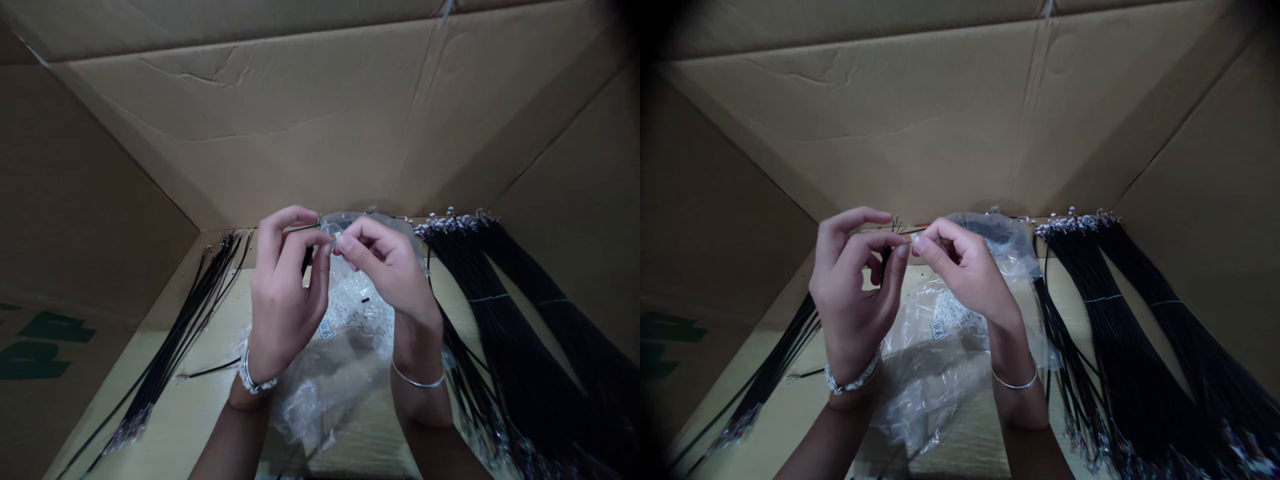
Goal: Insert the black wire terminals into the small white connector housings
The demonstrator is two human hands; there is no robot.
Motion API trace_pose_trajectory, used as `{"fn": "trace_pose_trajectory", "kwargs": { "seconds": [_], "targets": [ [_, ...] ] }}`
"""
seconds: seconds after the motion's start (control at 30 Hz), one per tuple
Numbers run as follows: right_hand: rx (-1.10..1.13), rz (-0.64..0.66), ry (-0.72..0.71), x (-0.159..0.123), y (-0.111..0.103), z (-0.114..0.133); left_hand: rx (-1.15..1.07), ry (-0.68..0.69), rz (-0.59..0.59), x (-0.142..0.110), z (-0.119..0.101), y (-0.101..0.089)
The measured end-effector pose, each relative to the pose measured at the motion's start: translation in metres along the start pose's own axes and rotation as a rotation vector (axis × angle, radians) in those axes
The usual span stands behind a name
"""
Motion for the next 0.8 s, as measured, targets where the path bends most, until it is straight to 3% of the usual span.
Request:
{"fn": "trace_pose_trajectory", "kwargs": {
  "seconds": [0.3, 0.47, 0.8],
  "targets": [
    [0.097, 0.005, -0.059, 0.001, 0.004, 0.001, -0.064, -0.016, -0.064, 0.002, 0.0, -0.004],
    [0.051, -0.067, -0.147, 0.001, 0.003, 0.005, -0.165, -0.045, -0.058, 0.004, 0.003, -0.006],
    [0.01, -0.123, -0.201, -0.001, 0.001, 0.006, -0.492, -0.366, 0.059, 0.002, 0.022, -0.002]
  ]
}}
Point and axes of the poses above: each hand's wrist, its own x-axis towards the middle knuckle, its own y-axis out of the palm, z = x × y, the point moved 4 cm from there along x, towards the middle knuckle, and after that the axes turned 11 degrees about -z, right-handed, at the moved point
